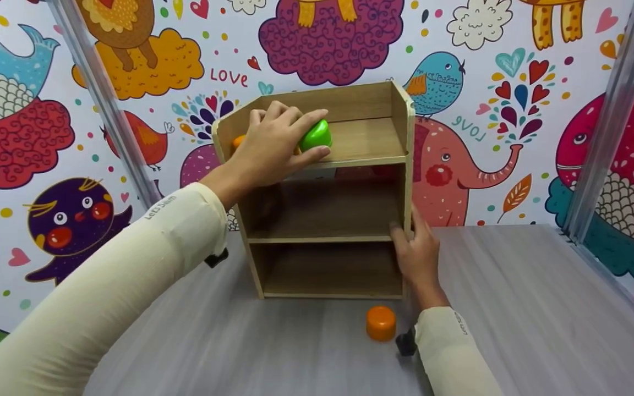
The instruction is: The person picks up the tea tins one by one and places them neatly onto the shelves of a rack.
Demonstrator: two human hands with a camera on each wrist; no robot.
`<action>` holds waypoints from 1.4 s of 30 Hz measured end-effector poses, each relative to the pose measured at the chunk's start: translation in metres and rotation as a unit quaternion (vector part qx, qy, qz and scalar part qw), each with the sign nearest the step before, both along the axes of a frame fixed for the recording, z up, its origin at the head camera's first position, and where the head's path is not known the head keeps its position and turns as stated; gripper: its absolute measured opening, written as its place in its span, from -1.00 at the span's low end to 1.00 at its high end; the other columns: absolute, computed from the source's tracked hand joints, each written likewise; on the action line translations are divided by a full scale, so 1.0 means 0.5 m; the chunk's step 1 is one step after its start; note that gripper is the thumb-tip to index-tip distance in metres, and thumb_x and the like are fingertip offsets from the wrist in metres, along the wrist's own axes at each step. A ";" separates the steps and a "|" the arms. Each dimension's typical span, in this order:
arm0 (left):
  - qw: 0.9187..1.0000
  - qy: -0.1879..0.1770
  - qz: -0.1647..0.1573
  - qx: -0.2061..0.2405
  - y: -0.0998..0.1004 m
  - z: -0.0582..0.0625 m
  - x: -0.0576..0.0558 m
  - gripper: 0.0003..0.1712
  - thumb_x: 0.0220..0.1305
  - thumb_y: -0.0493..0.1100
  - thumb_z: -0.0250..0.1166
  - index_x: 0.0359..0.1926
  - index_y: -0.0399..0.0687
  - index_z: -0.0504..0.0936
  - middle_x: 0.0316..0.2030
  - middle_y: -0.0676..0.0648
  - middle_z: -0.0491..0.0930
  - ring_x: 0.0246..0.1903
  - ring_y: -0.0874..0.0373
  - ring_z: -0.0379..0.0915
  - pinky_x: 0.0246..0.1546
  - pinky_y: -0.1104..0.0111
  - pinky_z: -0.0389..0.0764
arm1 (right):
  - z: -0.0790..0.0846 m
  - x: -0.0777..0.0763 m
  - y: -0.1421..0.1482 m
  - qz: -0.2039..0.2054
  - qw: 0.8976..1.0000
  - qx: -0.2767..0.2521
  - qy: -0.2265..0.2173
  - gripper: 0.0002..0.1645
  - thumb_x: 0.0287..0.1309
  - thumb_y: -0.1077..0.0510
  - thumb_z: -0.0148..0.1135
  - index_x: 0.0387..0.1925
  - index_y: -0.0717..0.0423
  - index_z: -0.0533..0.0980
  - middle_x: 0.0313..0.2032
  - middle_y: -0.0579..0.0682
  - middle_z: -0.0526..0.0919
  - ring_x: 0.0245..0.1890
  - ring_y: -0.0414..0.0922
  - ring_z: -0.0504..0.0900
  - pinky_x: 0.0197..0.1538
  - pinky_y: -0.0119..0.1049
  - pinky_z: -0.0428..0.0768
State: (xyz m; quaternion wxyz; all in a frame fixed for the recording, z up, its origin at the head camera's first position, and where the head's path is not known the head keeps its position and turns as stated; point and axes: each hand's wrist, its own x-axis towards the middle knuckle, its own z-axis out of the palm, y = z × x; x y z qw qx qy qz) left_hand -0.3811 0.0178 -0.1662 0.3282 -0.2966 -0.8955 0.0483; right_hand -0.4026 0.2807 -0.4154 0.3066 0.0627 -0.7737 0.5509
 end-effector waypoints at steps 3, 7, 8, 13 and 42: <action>1.000 -0.009 0.007 0.001 0.004 -0.003 -0.008 -0.20 0.41 0.49 -0.04 0.54 0.37 0.23 0.24 -0.06 0.51 0.25 -0.01 0.28 0.18 0.00 0.31 | -0.001 0.000 0.001 -0.001 1.000 0.001 0.001 -0.27 0.42 -0.16 0.12 0.53 -0.15 0.21 0.39 0.13 0.42 0.28 0.22 0.50 0.35 0.31 0.37; 1.000 -0.021 0.018 0.002 0.009 -0.009 -0.016 -0.21 0.40 0.48 0.00 0.55 0.38 0.22 0.24 -0.07 0.50 0.27 -0.04 0.27 0.23 -0.09 0.31 | -0.002 -0.001 0.001 -0.003 1.000 0.004 0.000 -0.27 0.43 -0.16 0.11 0.53 -0.19 0.20 0.40 0.11 0.42 0.28 0.22 0.51 0.34 0.32 0.38; 1.000 -0.022 0.021 0.001 0.009 -0.011 -0.018 -0.21 0.40 0.48 0.00 0.55 0.38 0.22 0.24 -0.08 0.50 0.27 -0.04 0.27 0.23 -0.11 0.31 | -0.001 -0.001 0.000 -0.005 1.000 0.003 0.000 -0.28 0.42 -0.16 0.11 0.53 -0.19 0.22 0.39 0.11 0.43 0.27 0.22 0.51 0.33 0.32 0.39; 0.999 -0.023 0.030 -0.005 0.010 -0.021 -0.025 -0.20 0.40 0.48 -0.01 0.56 0.40 0.20 0.26 -0.10 0.50 0.27 -0.07 0.28 0.21 -0.12 0.32 | 0.001 0.001 -0.002 -0.008 1.000 0.000 0.005 -0.31 0.41 -0.16 0.10 0.49 -0.14 0.27 0.36 0.12 0.45 0.24 0.20 0.53 0.33 0.30 0.41; 0.998 -0.046 0.041 0.010 0.006 -0.051 -0.035 -0.15 0.46 0.48 -0.15 0.61 0.26 0.09 0.29 -0.06 0.50 0.30 -0.06 0.22 0.20 -0.10 0.27 | 0.002 0.003 -0.002 0.000 1.000 -0.002 -0.001 -0.28 0.43 -0.17 0.09 0.53 -0.17 0.22 0.38 0.14 0.43 0.27 0.24 0.52 0.32 0.32 0.40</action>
